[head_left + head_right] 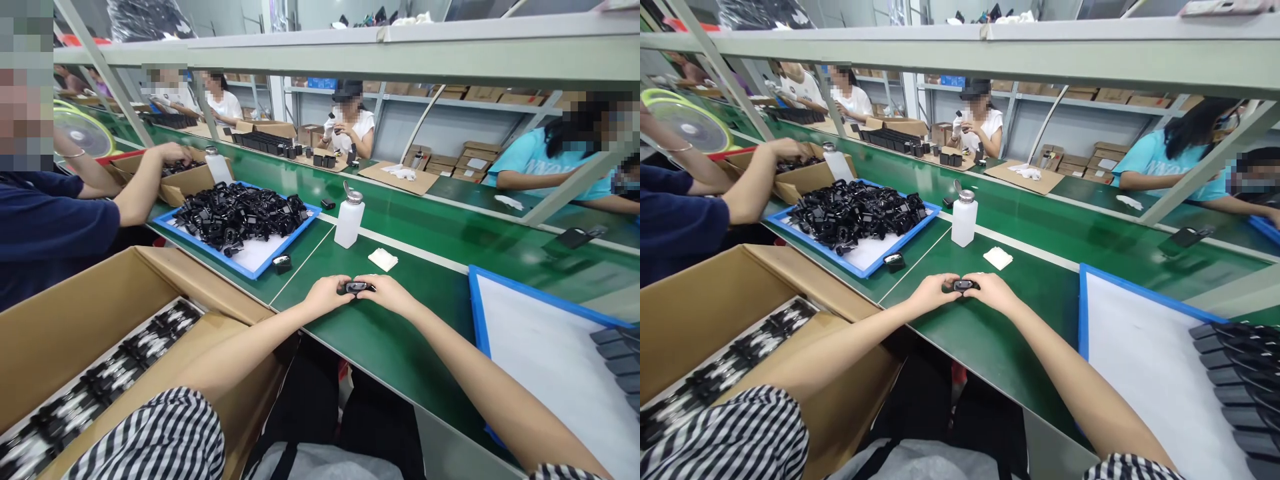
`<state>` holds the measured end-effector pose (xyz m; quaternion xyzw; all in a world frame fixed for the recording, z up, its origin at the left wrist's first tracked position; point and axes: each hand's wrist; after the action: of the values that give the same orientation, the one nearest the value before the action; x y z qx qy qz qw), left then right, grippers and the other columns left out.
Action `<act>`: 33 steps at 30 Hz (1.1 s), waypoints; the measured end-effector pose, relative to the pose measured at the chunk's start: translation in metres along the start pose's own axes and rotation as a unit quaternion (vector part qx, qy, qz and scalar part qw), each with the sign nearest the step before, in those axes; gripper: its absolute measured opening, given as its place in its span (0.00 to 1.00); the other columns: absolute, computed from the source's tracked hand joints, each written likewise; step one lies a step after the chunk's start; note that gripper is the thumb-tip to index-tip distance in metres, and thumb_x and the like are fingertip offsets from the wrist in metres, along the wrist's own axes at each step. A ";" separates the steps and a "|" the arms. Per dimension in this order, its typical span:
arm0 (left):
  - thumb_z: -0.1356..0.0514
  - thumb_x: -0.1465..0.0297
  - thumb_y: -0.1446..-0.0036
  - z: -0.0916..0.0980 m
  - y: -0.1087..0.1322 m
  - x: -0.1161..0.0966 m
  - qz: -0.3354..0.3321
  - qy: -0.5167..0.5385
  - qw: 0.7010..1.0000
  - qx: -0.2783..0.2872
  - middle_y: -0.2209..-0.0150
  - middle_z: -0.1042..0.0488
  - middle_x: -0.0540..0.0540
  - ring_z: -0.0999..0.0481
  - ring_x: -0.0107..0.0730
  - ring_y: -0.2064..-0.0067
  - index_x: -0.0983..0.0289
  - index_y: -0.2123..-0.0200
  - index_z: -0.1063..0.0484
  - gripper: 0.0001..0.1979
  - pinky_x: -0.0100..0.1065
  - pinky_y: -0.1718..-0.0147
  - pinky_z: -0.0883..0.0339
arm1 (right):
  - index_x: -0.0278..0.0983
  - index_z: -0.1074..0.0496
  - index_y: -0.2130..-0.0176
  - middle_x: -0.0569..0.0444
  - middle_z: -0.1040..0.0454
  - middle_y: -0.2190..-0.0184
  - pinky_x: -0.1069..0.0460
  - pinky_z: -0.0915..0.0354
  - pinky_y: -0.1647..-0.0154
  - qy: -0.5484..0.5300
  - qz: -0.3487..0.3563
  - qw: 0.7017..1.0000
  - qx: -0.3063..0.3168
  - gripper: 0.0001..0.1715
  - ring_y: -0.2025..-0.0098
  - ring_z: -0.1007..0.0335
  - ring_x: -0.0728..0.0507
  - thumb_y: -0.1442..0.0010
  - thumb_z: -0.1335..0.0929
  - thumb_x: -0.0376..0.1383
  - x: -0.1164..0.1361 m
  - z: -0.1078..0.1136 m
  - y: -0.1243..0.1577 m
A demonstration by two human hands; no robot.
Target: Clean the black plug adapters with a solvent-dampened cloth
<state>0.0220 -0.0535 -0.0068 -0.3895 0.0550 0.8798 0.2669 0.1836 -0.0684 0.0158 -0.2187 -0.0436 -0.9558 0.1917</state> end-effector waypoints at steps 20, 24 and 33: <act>0.46 0.67 0.59 0.008 -0.001 -0.005 -0.007 -0.014 1.000 0.023 0.72 0.28 0.48 0.31 0.28 0.71 0.61 0.66 0.31 0.13 0.25 0.71 0.41 | 0.41 0.35 0.61 0.58 0.30 0.68 0.54 0.42 0.69 -0.009 0.000 1.000 0.005 0.14 0.70 0.35 0.47 0.51 0.37 0.37 -0.002 0.000 -0.001; 0.46 0.66 0.59 0.009 -0.002 -0.006 -0.013 -0.028 0.999 0.032 0.73 0.28 0.48 0.31 0.29 0.71 0.61 0.67 0.31 0.12 0.26 0.71 0.41 | 0.41 0.35 0.61 0.58 0.30 0.67 0.53 0.42 0.70 0.019 0.006 1.000 0.013 0.13 0.71 0.35 0.47 0.51 0.37 0.37 0.001 0.001 0.000; 0.48 0.62 0.55 0.008 0.004 -0.019 -0.011 -0.164 0.985 0.043 0.71 0.29 0.55 0.30 0.38 0.69 0.63 0.64 0.34 0.15 0.32 0.71 0.39 | 0.38 0.35 0.63 0.53 0.30 0.68 0.52 0.42 0.68 0.136 0.031 0.990 0.034 0.13 0.68 0.35 0.44 0.52 0.35 0.36 0.011 0.006 0.000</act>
<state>0.0254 -0.0621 0.0121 -0.2285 0.0434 0.9256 0.2985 0.1769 -0.0713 0.0256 -0.0810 -0.0428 -0.9682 0.2326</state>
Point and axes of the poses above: each hand's wrist, its own y-axis away from the middle knuckle, its own z-axis out of the back of the hand, x = y × z
